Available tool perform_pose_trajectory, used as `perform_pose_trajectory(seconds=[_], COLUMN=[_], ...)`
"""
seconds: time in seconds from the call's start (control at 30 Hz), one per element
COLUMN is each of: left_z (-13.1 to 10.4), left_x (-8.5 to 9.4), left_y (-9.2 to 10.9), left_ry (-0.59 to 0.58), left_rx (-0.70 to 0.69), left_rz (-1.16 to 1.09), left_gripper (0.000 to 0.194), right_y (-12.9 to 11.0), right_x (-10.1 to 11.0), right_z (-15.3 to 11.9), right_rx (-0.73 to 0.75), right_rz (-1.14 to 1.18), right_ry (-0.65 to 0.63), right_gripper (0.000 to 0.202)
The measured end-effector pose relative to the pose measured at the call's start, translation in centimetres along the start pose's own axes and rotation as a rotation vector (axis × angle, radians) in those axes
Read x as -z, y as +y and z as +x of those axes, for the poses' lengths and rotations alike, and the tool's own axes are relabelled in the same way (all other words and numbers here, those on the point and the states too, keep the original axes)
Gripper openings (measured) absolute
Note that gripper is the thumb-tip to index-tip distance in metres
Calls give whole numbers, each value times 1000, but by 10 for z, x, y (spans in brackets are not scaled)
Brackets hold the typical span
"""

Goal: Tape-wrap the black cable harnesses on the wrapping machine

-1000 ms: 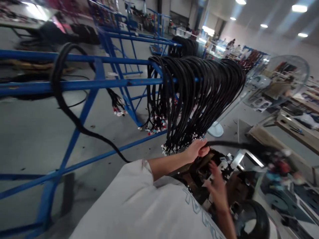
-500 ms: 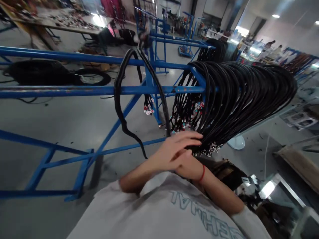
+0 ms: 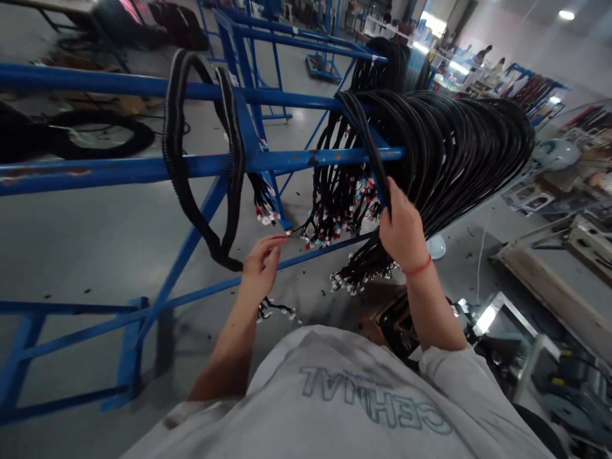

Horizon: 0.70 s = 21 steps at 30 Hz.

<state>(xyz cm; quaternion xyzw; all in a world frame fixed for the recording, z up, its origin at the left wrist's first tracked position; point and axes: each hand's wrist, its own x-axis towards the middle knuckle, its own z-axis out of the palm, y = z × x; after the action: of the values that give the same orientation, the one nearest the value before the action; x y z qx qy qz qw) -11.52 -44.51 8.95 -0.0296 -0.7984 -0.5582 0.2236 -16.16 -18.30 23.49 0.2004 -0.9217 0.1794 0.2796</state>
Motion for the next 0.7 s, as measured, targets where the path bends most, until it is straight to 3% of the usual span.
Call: perform_pose_trajectory(seconds=[0.1,0.17,0.3,0.37,0.43,0.5,0.53,0.63,0.7], left_z=[-3,0,9,11,11,7,5,3,8], left_x=[-10,-19,-41,-51,-61,-71,-77,-101,-118], left_y=[-5,-4,8,16,27,40,48,71,85], left_ry=[-73,-144,-200,-144,-22,5,-64,-459,-604], left_rx=[54,70,127,137,110,82,82,180,295], left_rz=[-53,-88,-180,-256,-371,-527,-614,-886,-1040], left_gripper=[31,33,35,37,40,46,48,55,58], right_y=[-41,-41,7,23,21,7,0,-6,1], right_x=[31,32,-13,-38,-57,-70,-75,-84,-84], right_z=[-21,-18,1,-10,-45,-97,-126,-210,-253], right_rx=[93,29,-290,-447,-554,-631,-681,-828,-895], right_rz=[260,407,620,692,783,889,898,812,729], right_ry=[-14,9,-14,-8,-65,-207,-263,-321,-317], right_gripper=[49,43,47,56,62,66,67,68,66])
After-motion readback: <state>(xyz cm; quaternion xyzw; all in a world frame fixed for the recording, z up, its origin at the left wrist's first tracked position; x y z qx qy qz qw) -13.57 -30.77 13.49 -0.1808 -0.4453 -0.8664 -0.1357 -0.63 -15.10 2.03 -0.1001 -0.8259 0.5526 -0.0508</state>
